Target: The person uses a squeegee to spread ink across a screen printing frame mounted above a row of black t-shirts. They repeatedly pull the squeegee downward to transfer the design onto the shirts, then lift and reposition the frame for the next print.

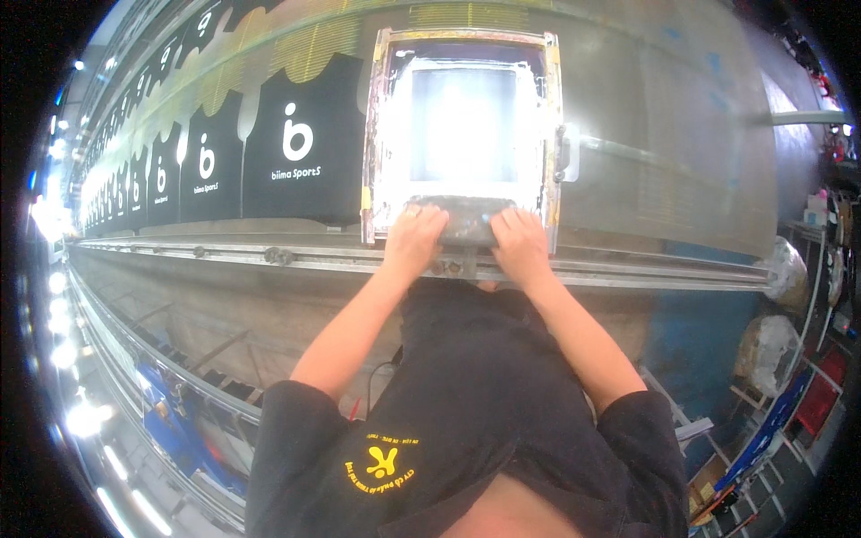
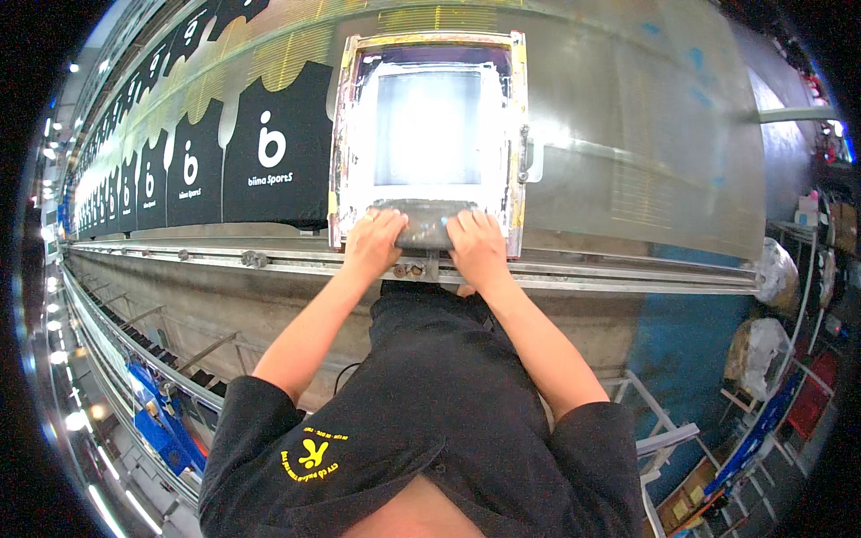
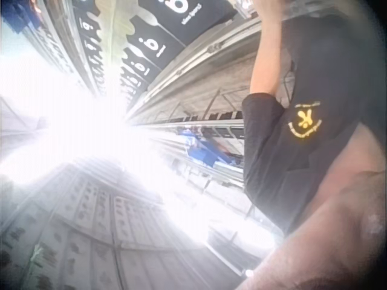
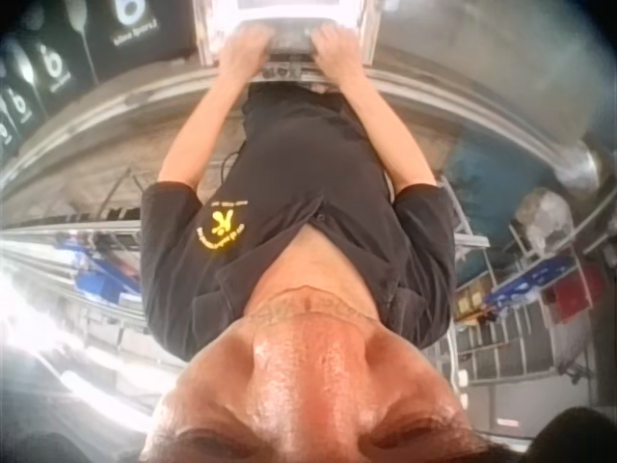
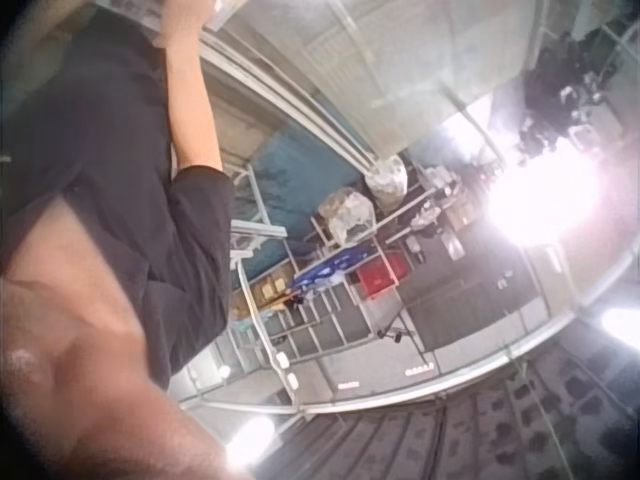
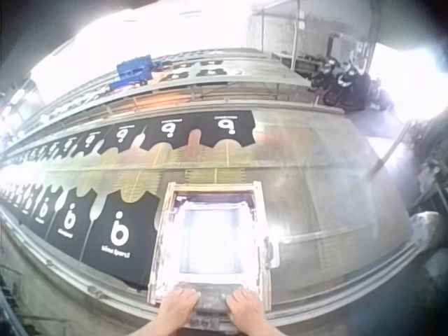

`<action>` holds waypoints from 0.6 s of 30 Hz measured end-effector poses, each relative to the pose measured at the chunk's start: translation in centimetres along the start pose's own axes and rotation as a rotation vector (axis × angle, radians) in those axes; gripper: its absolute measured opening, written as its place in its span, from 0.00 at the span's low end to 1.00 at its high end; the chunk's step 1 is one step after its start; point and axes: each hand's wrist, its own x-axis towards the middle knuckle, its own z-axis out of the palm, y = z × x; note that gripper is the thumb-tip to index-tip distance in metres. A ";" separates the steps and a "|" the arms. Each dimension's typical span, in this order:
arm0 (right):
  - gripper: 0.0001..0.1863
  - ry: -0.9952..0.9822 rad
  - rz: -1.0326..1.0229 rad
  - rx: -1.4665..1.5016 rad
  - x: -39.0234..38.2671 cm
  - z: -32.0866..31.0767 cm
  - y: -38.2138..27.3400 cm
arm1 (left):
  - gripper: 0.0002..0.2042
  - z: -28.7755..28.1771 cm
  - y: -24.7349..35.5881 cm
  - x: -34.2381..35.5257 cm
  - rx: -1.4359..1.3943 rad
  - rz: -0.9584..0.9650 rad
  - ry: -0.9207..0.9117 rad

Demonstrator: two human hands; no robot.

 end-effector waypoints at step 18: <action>0.27 -0.110 0.393 0.041 30.0 -4.9 13.6 | 0.29 -4.1 -16.0 33.3 0.107 0.008 -0.290</action>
